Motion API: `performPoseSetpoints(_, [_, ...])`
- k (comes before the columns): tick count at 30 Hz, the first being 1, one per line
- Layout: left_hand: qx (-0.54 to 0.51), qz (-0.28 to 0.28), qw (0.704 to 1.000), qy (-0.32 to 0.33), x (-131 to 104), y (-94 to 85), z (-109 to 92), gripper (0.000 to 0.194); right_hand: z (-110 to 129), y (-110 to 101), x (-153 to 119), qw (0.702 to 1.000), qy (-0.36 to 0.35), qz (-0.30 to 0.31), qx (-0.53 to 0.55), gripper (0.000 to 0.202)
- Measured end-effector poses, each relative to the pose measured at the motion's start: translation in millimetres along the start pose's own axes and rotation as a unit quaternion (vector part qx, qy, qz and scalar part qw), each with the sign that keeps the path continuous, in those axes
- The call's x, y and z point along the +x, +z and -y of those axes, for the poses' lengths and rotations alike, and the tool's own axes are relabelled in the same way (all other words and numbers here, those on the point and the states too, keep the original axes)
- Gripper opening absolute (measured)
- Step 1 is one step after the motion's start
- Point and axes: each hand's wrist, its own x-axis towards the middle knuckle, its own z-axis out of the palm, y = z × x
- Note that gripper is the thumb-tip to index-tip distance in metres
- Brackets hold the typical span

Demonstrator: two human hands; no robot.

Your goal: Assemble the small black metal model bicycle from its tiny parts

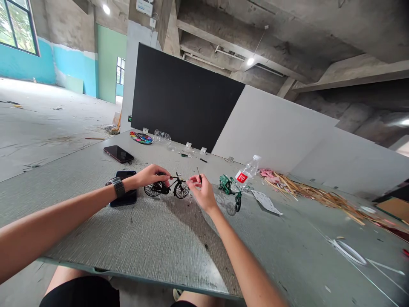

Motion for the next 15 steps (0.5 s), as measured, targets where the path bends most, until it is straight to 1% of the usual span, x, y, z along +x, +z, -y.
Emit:
performPoseSetpoints(3, [0.015, -0.021, 1.000, 0.001, 0, 2.4, 1, 0.032, -5, 3, -1, 0.999, -0.018, 0.039, -0.003, 0.036])
performPoseSetpoints(7, [0.016, -0.041, 0.999, 0.004, 0, 5.7, 3, 0.032, -8, 11, -1, 0.999, -0.032, 0.041, 0.002, 0.040])
performPoseSetpoints(10, [0.021, -0.041, 0.999, 0.000, 0, 7.0, 5, 0.033, -7, 14, -1, 0.999, -0.022, 0.048, 0.002, 0.039])
performPoseSetpoints(15, [0.058, -0.047, 0.997, -0.018, -1, 7.8, 6, 0.032, -9, 18, -5, 0.998, -0.012, 0.058, 0.002, 0.036])
